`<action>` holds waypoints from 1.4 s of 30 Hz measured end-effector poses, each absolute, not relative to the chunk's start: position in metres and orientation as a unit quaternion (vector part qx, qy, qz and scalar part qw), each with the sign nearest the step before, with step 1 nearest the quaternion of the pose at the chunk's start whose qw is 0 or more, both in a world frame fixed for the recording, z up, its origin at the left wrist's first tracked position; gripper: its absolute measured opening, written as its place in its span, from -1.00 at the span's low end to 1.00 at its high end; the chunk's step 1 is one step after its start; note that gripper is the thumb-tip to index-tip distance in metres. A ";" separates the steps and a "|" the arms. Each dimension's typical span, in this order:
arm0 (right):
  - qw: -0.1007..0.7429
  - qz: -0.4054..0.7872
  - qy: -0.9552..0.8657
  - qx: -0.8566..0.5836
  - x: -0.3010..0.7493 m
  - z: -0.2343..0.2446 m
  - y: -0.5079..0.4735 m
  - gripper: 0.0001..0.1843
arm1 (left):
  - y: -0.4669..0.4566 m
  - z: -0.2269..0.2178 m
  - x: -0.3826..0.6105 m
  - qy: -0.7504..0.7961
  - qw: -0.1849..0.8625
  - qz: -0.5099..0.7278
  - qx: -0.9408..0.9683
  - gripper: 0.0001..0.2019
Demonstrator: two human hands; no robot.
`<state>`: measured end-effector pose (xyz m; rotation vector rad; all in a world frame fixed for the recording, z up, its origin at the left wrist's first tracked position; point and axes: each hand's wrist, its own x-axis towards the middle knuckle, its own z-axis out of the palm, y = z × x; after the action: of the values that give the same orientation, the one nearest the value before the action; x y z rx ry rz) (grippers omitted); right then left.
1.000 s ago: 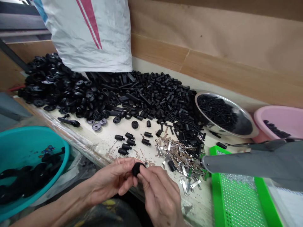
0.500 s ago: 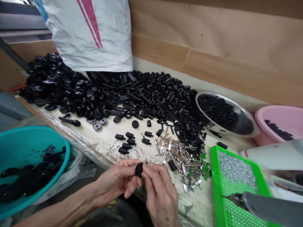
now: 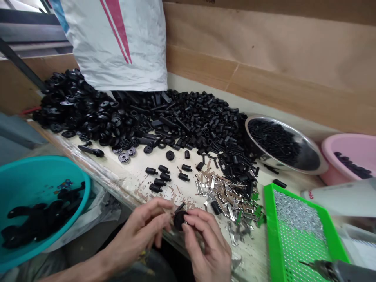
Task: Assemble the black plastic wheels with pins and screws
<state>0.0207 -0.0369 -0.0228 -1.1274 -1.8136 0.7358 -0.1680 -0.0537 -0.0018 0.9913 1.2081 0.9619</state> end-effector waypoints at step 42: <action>0.522 0.460 -0.505 -0.510 0.003 0.016 -0.008 -0.93 | -0.035 -0.002 -0.176 0.427 0.713 0.484 0.274 -0.67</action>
<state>0.0030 -0.0083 0.0158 -1.2222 -1.2107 1.1020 -0.1762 -0.0346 -0.0019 0.6074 0.9475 1.0736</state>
